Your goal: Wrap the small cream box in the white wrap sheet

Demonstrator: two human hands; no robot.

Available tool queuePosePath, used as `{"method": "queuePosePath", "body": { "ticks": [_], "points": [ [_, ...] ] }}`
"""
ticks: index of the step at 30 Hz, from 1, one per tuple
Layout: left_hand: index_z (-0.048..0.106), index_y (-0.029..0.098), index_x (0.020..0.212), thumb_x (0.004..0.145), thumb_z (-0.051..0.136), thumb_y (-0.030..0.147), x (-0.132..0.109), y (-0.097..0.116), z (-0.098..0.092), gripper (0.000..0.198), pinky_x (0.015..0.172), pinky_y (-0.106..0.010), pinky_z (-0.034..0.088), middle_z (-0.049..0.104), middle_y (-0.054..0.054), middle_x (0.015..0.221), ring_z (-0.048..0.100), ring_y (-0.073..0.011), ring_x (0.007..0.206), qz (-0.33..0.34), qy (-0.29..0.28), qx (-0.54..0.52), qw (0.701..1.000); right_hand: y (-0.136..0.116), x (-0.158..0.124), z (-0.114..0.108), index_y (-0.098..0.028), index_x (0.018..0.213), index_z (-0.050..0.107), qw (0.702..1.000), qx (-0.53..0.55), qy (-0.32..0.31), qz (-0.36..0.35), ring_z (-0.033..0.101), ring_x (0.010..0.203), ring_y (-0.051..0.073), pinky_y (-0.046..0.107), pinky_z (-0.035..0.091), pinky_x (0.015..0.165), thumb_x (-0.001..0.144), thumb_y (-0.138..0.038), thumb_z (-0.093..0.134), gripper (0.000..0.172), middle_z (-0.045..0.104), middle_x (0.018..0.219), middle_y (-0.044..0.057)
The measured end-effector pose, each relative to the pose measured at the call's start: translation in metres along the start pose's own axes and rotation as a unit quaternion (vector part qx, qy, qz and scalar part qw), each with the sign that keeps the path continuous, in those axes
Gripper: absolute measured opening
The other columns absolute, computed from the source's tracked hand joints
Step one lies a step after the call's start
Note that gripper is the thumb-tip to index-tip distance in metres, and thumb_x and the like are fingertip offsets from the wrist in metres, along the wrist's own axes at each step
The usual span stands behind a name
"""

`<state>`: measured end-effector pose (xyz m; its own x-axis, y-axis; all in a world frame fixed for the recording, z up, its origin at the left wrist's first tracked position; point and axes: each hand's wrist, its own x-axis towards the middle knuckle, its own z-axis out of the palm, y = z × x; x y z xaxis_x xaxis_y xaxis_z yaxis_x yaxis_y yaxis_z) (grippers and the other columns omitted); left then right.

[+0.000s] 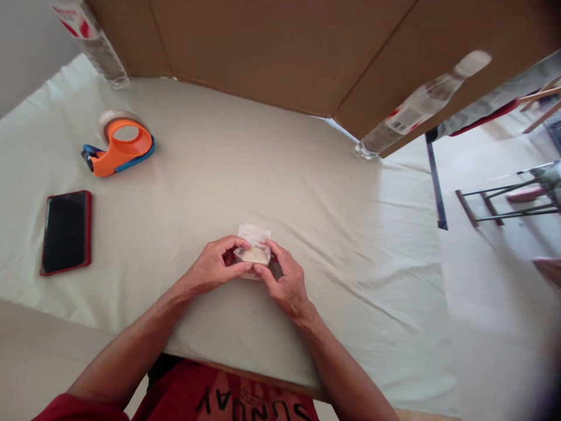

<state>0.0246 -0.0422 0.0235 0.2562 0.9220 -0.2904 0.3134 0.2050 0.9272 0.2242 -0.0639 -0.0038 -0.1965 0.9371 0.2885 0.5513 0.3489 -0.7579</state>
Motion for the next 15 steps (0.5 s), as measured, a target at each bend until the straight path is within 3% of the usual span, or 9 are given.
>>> {"method": "queuePosePath", "body": {
  "ticks": [6,11,15],
  "points": [
    [0.06,0.016,0.122,0.071,0.074,0.038,0.0,-0.002,0.0,0.057,0.069,-0.026,0.051,0.067,-0.01,0.113,0.063,-0.0157,0.081,-0.03,-0.027,-0.08,0.996,-0.001,0.001,-0.005,-0.021,0.14,0.053,0.998,0.042,-0.048,0.018,0.067,0.114,0.025,0.04,0.055,0.099,0.093,-0.034,0.061,0.049,0.07,0.126,0.012],
    [0.063,0.015,0.122,0.072,0.072,0.041,-0.001,0.006,-0.005,0.057,0.069,-0.028,0.051,0.071,-0.009,0.1,0.063,-0.0175,0.078,-0.068,-0.065,-0.036,0.995,-0.003,0.001,-0.006,-0.023,0.143,0.051,0.993,0.072,-0.08,0.044,0.065,0.12,0.025,0.041,0.052,0.103,0.093,-0.037,0.061,0.053,0.069,0.13,0.011],
    [0.067,0.016,0.116,0.074,0.071,0.04,-0.002,0.008,-0.008,0.049,0.068,-0.027,0.051,0.072,-0.007,0.098,0.063,-0.0169,0.077,-0.051,-0.081,-0.017,0.995,-0.005,0.002,-0.008,-0.026,0.144,0.049,0.992,0.075,-0.092,0.044,0.064,0.119,0.025,0.041,0.052,0.101,0.093,-0.036,0.06,0.053,0.069,0.13,0.01]
  ]
}}
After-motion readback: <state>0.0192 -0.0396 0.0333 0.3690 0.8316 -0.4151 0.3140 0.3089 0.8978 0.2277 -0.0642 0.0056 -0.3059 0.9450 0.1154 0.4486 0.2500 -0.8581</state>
